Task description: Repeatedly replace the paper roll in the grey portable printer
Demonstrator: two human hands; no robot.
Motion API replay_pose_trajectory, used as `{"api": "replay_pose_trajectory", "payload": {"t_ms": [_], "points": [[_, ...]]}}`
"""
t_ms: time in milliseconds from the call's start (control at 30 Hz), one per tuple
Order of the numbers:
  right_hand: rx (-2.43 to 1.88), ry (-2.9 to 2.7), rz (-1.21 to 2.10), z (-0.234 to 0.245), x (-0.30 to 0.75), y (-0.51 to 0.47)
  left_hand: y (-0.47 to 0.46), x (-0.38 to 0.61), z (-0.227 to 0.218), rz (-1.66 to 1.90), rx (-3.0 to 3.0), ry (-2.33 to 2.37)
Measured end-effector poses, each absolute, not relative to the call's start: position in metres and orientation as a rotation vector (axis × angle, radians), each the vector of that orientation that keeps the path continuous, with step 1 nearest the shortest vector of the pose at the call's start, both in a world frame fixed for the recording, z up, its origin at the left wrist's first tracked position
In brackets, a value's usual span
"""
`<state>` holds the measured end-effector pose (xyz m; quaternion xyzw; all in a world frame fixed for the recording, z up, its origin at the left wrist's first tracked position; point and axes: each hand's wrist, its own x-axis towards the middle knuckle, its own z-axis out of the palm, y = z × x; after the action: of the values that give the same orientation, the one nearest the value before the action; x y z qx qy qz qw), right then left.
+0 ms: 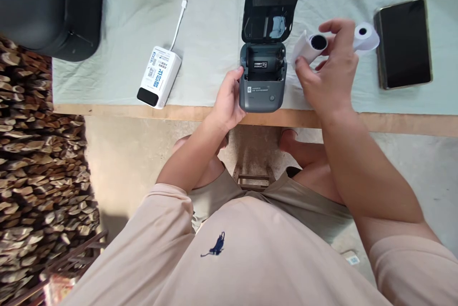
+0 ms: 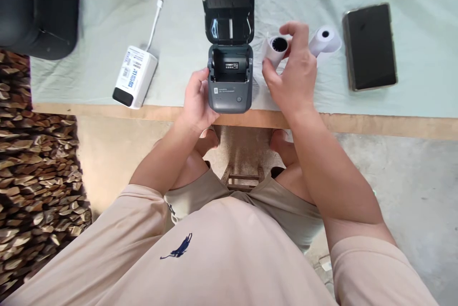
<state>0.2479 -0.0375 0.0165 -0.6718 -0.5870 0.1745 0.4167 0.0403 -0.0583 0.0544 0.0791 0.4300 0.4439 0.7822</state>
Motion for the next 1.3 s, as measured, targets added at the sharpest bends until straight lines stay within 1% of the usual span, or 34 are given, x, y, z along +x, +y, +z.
{"api": "replay_pose_trajectory", "payload": {"t_ms": [167,233,400,500,600,667,700,833,1033,1100,1167,1233,1300], "points": [[-1.784,-1.492,0.523,0.001,0.253,-0.029,-0.060,0.037,0.051,0.932,0.212,0.924],[-1.758,-1.472,0.553,-0.003,0.254,-0.028,-0.060,0.037,0.050,0.931,0.194,0.930],[-1.608,-1.539,0.507,0.010,0.256,-0.047,-0.060,0.038,0.052,0.962,0.126,0.929],[-1.553,-1.570,0.376,0.018,0.269,-0.057,-0.059,0.038,0.052,0.959,0.155,0.926],[-1.496,-1.490,0.092,0.018,0.293,-0.052,-0.059,0.038,0.050,0.948,0.187,0.934],[-1.578,-1.425,-0.041,0.016,0.306,-0.042,-0.059,0.038,0.049,0.944,0.221,0.942],[-1.668,-1.395,-0.049,0.016,0.310,-0.036,-0.059,0.039,0.049,0.943,0.240,0.946],[-2.086,-1.250,0.141,0.023,0.301,-0.017,-0.060,0.040,0.048,0.939,0.290,0.946],[-2.191,-1.260,0.288,0.024,0.302,-0.011,-0.058,0.039,0.044,0.954,0.333,0.945],[-2.137,-1.276,0.325,0.018,0.313,-0.010,-0.058,0.039,0.043,0.949,0.334,0.933],[-1.986,-1.265,0.318,0.010,0.323,-0.007,-0.058,0.038,0.043,0.944,0.328,0.915],[-1.780,-1.166,0.316,0.002,0.331,0.000,-0.059,0.038,0.043,0.945,0.323,0.900],[-1.545,-0.989,0.415,-0.007,0.338,0.009,-0.059,0.037,0.043,0.946,0.322,0.892]]}}
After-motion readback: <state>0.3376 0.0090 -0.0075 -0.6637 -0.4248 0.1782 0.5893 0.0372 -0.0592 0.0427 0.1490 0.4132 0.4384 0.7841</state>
